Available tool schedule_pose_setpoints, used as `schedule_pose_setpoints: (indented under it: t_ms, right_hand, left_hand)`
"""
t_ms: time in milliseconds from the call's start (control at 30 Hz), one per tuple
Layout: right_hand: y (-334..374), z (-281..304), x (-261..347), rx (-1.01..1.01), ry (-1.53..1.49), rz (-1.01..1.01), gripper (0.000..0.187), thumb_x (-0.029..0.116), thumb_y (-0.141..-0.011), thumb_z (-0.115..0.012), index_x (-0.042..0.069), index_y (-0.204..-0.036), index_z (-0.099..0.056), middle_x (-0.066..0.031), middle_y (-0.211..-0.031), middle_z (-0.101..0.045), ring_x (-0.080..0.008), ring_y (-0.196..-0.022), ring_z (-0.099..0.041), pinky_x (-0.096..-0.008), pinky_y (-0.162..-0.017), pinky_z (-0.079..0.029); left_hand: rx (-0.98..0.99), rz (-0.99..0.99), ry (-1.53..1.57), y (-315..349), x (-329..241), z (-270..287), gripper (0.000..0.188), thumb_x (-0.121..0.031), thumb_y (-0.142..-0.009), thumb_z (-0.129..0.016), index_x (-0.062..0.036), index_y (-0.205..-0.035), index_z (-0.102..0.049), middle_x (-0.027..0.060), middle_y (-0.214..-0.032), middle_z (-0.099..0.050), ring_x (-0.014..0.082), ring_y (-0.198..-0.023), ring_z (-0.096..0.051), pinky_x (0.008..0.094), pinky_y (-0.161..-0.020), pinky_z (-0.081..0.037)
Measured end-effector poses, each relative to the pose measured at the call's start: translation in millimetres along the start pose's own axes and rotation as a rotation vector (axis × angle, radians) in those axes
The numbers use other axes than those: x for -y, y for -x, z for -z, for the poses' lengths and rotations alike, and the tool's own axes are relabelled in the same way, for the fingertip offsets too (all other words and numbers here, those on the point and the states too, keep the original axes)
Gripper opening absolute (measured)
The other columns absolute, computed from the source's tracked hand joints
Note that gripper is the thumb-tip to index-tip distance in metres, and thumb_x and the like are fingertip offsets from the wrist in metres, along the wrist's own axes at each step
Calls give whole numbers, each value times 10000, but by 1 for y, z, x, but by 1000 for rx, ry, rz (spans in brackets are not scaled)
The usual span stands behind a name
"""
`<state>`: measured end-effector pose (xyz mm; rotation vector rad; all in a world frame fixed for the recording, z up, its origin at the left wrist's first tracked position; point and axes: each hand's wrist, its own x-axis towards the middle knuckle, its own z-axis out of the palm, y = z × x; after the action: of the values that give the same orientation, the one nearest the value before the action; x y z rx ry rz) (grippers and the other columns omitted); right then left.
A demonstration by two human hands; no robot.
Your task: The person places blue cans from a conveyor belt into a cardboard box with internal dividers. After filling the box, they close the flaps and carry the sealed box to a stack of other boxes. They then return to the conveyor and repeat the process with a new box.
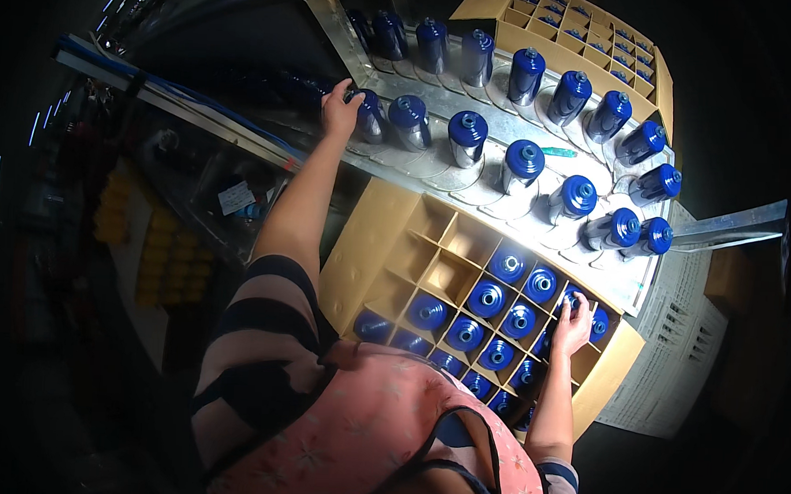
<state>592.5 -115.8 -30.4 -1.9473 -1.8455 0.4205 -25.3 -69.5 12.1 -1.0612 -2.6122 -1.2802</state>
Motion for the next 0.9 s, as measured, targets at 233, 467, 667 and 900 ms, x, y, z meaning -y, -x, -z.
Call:
schedule_pose_setpoints:
  t_ms: [233,467,667,900]
  right_hand:
    - [0,2,3,-35,17,49,255,201,-853,-697,175,-1103,-654,-44,-713,-517,-200,-661,-507,-348,-651,-444]
    - [1,-3,-7,-30,49,67,242,211,-845,-695,147,-1075,-654,-68,-749,-593,-235,-697,-555,-374,-673,-461]
    - [2,-7,-9,-58,-29,117,244,187,-847,-697,151,-1084,-650,-64,-697,-537,-223,-652,-515,-373,-652,-446]
    - [-1,-4,-4,-64,-16,87,243,182,-848,-699,137,-1082,-651,-67,-700,-539,-227,-651,-506,-376,-666,-448]
  left_hand:
    - [171,-61,240,-1,28,-33,368,-211,-774,-743,-115,-1122,-672,170,-996,-689,302,-939,-643,363,-835,-497]
    - [165,-8,301,14,10,-56,322,-174,-772,-735,-86,-1077,-687,164,-961,-702,273,-866,-681,342,-768,-509]
    - [223,-178,256,12,6,-51,365,-199,-773,-748,-101,-1119,-683,142,-1011,-696,282,-952,-646,347,-830,-500]
    - [-38,-75,-1,-71,52,18,431,-217,-793,-739,-140,-1207,-647,159,-1097,-667,325,-1044,-585,399,-912,-479]
